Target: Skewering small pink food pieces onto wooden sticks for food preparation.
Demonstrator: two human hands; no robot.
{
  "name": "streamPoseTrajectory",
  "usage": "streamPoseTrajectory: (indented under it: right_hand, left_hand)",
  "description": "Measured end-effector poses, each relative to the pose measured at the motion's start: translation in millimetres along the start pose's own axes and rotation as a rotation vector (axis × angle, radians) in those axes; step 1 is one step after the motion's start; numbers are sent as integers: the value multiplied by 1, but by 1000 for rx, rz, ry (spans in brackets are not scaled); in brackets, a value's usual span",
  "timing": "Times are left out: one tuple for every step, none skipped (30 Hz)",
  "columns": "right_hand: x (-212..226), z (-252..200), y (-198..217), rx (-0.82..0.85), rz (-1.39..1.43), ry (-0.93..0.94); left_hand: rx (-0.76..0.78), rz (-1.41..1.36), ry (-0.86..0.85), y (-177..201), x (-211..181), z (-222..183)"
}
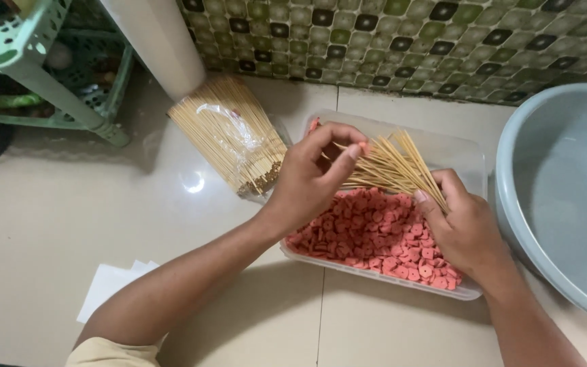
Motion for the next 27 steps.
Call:
streamPoseTrajectory:
  right_hand:
    - [2, -1, 2, -7, 2, 4]
    - [2, -1, 4, -13, 12, -20]
    - [2, -2, 5, -19, 21, -44]
    - [0, -2, 4, -21, 23, -40]
    - [-1, -1, 6, -55, 54, -23]
    - [-3, -1, 8, -90, 86, -9]
    - [-5, 0, 7, -94, 87, -9]
    - [-7, 0, 8, -117, 93, 9]
    - [-9, 0, 9, -141, 98, 28]
    - [-8, -1, 9, -137, 94, 25]
    - [-7, -2, 9, -123, 103, 3]
    - [-7, -2, 8, -110, 110, -13]
    - [-14, -2, 5, -107, 103, -11]
    - [-15, -1, 4, -135, 111, 58]
    - [-16, -2, 4, -163, 119, 126]
    - [-17, -2, 3, -162, 118, 130]
    - [-19, -2, 5, -190, 141, 135]
    - [-21, -3, 8, -222, 166, 137]
    - [-18, -3, 8, -223, 167, 138]
    - [-16, -4, 5, -180, 175, 134]
    - [-14, -5, 2, -137, 183, 130]
    - [-13, -4, 3, -136, 183, 128]
    - [-12, -4, 3, -123, 155, 126]
    - [-10, -4, 2, -112, 129, 124]
    - [-9, -5, 2, -111, 130, 122]
    - [-11, -4, 3, -115, 119, 86]
    - [-13, -4, 4, -119, 109, 50]
  left_hand:
    - [0, 2, -8, -4, 0, 3]
    - [-38, -10, 5, -4, 2, 7]
    - [-76, -22, 19, -4, 5, 11]
    - [-78, -20, 15, -4, 3, 12]
    - [-75, 3, 40, -5, 5, 14]
    - [-69, 25, 65, -6, 7, 15]
    - [-67, 26, 62, -6, 10, 16]
    - [-68, 58, 57, -7, 13, 16]
    - [-68, 91, 51, -7, 17, 17]
    - [-68, 87, 57, -7, 19, 16]
    - [-61, 109, 8, -6, 16, 16]
    - [-58, 130, -44, -6, 13, 16]
    - [-63, 126, -41, -5, 15, 16]
    - [-70, 140, -68, -4, 14, 16]
    - [-77, 155, -95, -3, 12, 15]
    - [-82, 155, -96, -3, 12, 15]
    - [-88, 148, -90, -2, 13, 15]
    - [-89, 141, -85, -3, 13, 16]
    - [-90, 142, -88, -2, 14, 17]
    - [-86, 160, -96, -3, 15, 16]
    - [-83, 178, -104, -3, 16, 16]
    - [-82, 178, -102, -3, 16, 16]
    - [-81, 181, -115, -3, 15, 16]
    - [-80, 184, -129, -3, 13, 16]
    - [-78, 185, -127, -3, 13, 14]
    - [-73, 187, -125, -3, 13, 15]
    - [-67, 189, -122, -4, 13, 15]
Point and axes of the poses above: each hand's wrist, its own z-axis towards the middle knuckle, its own y-axis out of the back of the hand, x = y × z, the point moved 9 cm from there along z, towards the middle knuckle, and after that the axes turned 11 degrees about -x, right-handed, at the moved point
